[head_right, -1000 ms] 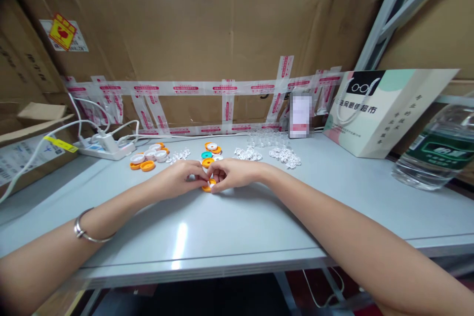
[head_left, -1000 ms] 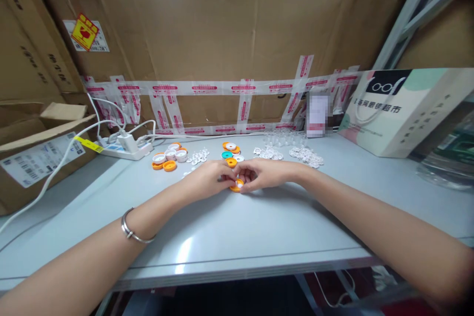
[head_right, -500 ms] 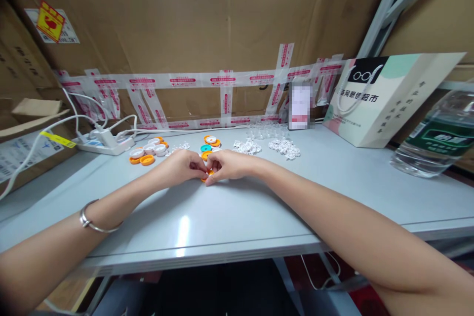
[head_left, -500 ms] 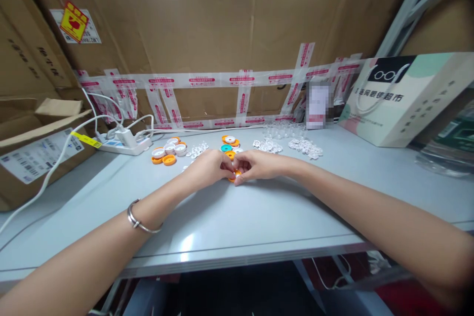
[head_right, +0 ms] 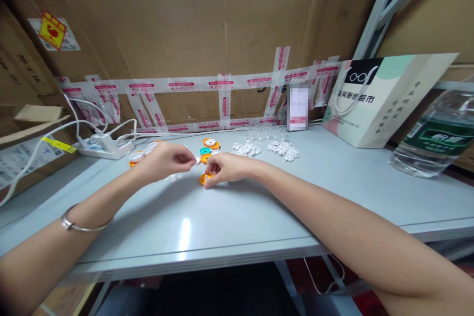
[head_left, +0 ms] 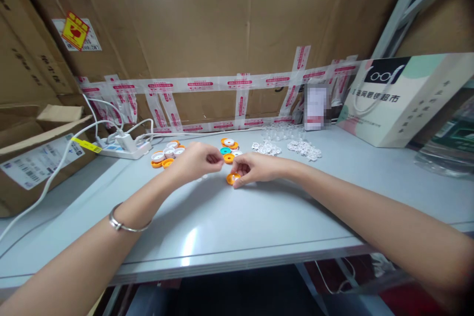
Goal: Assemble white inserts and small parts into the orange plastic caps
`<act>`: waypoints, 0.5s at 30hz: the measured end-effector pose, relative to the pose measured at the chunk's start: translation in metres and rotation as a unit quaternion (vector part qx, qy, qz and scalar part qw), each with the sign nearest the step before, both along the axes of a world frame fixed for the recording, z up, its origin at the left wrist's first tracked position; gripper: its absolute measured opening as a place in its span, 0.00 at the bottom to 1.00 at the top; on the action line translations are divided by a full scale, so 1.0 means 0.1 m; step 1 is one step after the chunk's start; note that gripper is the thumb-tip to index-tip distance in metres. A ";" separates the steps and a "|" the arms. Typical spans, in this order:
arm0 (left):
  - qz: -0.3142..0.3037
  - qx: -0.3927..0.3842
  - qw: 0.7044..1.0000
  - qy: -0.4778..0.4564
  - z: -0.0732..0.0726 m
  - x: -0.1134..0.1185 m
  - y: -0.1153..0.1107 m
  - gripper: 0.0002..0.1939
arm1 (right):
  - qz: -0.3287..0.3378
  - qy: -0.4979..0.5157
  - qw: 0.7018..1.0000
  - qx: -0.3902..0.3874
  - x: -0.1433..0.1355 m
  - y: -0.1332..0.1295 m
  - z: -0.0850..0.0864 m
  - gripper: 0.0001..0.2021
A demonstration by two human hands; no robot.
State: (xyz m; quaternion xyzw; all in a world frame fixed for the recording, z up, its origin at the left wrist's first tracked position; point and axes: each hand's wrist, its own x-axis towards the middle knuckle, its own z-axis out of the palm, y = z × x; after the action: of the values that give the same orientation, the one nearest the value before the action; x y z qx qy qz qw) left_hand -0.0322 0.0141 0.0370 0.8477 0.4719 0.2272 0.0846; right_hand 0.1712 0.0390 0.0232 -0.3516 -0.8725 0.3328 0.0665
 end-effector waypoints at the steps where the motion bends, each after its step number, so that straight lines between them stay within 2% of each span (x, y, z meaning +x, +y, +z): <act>1: 0.016 0.005 1.000 -0.011 0.06 -0.08 0.01 0.09 | -0.001 0.002 1.000 -0.004 0.01 0.00 0.00 0.20; 3: 0.045 0.009 0.999 0.011 0.16 -0.25 0.04 0.10 | -0.002 0.003 1.000 -0.002 0.01 0.00 -0.01 0.21; 6: 0.073 0.010 0.990 0.123 0.23 -0.42 0.09 0.08 | 0.000 -0.002 1.000 0.002 0.02 0.00 -0.01 0.21; 10: 0.076 -0.018 0.970 0.229 0.16 -0.49 0.16 0.06 | -0.001 -0.005 1.000 -0.002 0.01 0.00 -0.01 0.21; 15: 0.155 -0.001 0.946 0.283 0.04 -0.52 0.23 0.05 | 0.008 -0.003 1.000 0.001 0.03 0.01 -0.02 0.21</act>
State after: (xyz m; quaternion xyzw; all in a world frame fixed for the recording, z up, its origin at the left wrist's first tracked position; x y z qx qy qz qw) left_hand -0.0844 0.0370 0.0412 0.7936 0.6019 -0.0124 -0.0883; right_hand 0.1738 0.0404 0.0210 -0.3451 -0.8758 0.3317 0.0615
